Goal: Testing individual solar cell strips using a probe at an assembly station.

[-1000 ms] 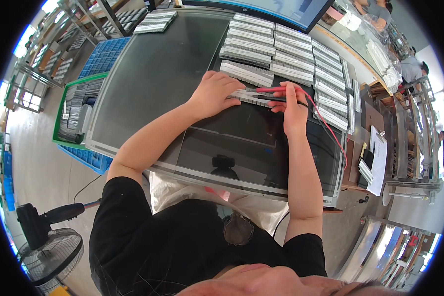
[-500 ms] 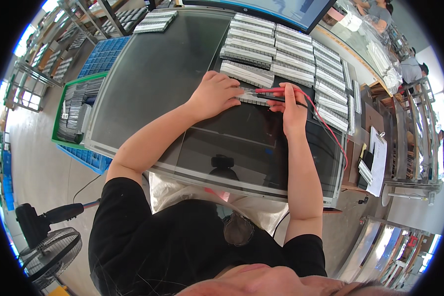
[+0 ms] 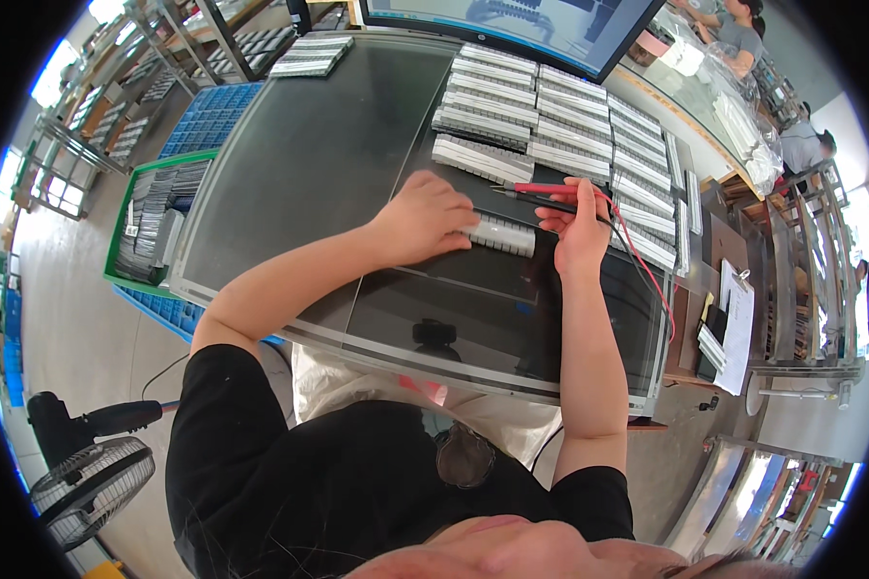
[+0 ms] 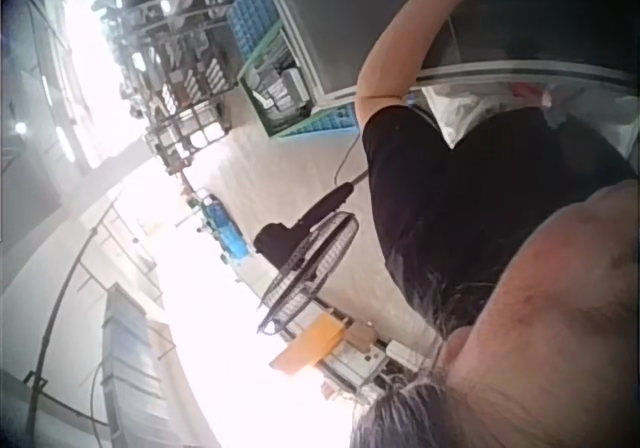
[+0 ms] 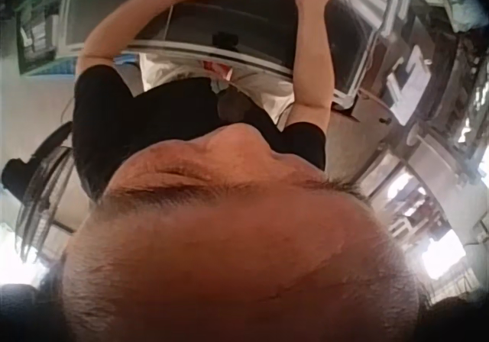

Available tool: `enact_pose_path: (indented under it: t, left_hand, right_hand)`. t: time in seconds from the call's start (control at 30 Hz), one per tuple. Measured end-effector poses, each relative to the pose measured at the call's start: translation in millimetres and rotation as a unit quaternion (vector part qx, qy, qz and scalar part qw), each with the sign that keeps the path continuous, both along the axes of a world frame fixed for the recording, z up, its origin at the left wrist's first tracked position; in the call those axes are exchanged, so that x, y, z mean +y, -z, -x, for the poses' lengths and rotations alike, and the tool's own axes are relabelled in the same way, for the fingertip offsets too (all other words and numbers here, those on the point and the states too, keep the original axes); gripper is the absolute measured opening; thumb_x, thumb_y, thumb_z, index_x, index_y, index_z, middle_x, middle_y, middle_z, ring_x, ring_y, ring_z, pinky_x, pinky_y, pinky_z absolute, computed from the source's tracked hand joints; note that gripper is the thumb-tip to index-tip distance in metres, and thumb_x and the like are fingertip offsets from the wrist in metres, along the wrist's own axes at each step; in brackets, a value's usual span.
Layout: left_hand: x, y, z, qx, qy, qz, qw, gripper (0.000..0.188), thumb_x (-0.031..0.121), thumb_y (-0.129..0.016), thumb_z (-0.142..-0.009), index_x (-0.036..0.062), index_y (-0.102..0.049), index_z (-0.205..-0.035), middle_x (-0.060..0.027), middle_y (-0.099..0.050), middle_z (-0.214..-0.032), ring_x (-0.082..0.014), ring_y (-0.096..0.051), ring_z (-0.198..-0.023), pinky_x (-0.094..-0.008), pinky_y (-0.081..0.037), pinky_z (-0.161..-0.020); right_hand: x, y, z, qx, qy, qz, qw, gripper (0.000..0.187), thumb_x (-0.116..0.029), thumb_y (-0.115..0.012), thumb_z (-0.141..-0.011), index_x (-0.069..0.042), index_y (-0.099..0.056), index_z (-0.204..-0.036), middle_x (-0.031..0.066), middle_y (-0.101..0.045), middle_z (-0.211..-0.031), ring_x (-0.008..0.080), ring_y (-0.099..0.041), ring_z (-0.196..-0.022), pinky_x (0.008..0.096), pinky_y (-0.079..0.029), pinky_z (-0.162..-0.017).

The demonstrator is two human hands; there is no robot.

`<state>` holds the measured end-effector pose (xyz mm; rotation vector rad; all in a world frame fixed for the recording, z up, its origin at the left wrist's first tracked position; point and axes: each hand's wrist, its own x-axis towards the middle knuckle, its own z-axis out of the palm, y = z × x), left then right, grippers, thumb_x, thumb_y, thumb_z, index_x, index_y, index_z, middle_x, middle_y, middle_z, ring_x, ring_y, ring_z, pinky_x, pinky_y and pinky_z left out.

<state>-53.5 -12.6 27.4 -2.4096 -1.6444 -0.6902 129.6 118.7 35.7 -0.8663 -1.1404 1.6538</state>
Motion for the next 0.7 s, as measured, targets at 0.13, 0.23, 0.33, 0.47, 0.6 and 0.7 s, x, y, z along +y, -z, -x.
enact_pose_path:
  t: [0.13,0.23,0.33,0.47,0.6,0.7]
  left_hand:
    - [-12.5,3.6,-5.0,-0.012,-0.011,0.032,0.999,0.03,0.029,-0.063,-0.073,0.013,-0.058,-0.098,-0.0012,-0.057,-0.101,-0.0194,-0.05,-0.094,-0.0357,-0.033,-0.087]
    - [-6.6,-4.3,1.4,-0.058,-0.022,0.043,0.997,0.03,0.028,-0.062,-0.075,0.0118,-0.057,-0.099,-0.0021,-0.057,-0.103,-0.0209,-0.05,-0.097,-0.0369,-0.033,-0.088]
    - [16.3,-9.6,17.9,-0.052,-0.094,0.048,0.993,0.031,0.023,-0.06,-0.076,0.012,-0.055,-0.104,-0.003,-0.055,-0.108,-0.0231,-0.048,-0.101,-0.0377,-0.033,-0.089]
    - [43.9,8.8,44.2,-0.008,-0.151,-0.025,0.988,0.039,0.022,-0.061,-0.077,0.0144,-0.051,-0.113,-0.0012,-0.051,-0.117,-0.0215,-0.043,-0.111,-0.0374,-0.032,-0.091]
    - [50.9,8.3,50.7,0.01,-0.121,-0.012,0.993,0.038,0.022,-0.061,-0.077,0.0147,-0.052,-0.112,-0.0004,-0.053,-0.115,-0.0202,-0.045,-0.11,-0.037,-0.032,-0.091]
    - [46.8,-1.1,48.6,0.01,-0.113,-0.037,0.993,0.037,0.021,-0.062,-0.076,0.0141,-0.053,-0.111,0.0001,-0.055,-0.111,-0.0191,-0.046,-0.107,-0.0364,-0.033,-0.09]
  right_hand:
    - [2.0,2.0,1.1,0.004,-0.013,0.002,1.0,0.028,-0.028,-0.047,-0.089,-0.001,-0.053,-0.095,0.0109,-0.056,-0.077,0.0197,-0.06,-0.055,0.0242,-0.046,-0.043]
    - [2.9,4.5,0.8,-0.007,-0.025,0.005,1.0,0.029,-0.028,-0.046,-0.089,-0.002,-0.053,-0.097,0.0109,-0.057,-0.079,0.0194,-0.06,-0.058,0.0241,-0.046,-0.045]
    - [3.1,6.6,1.0,-0.012,-0.025,-0.007,1.0,0.029,-0.028,-0.045,-0.09,-0.002,-0.053,-0.1,0.0106,-0.057,-0.081,0.0192,-0.061,-0.061,0.0241,-0.047,-0.046]
    - [1.9,6.9,2.4,-0.019,-0.02,-0.018,0.999,0.03,-0.029,-0.044,-0.09,-0.002,-0.052,-0.103,0.0103,-0.058,-0.084,0.0189,-0.061,-0.064,0.0238,-0.047,-0.048]
    - [0.5,5.6,2.2,-0.011,-0.025,-0.019,0.999,0.029,-0.028,-0.045,-0.09,-0.002,-0.051,-0.101,0.0109,-0.057,-0.084,0.0186,-0.061,-0.062,0.0238,-0.047,-0.047]
    - [0.0,5.5,1.9,-0.002,-0.023,-0.027,0.999,0.028,-0.028,-0.046,-0.09,-0.002,-0.052,-0.1,0.0108,-0.057,-0.084,0.0184,-0.061,-0.061,0.0237,-0.047,-0.047]
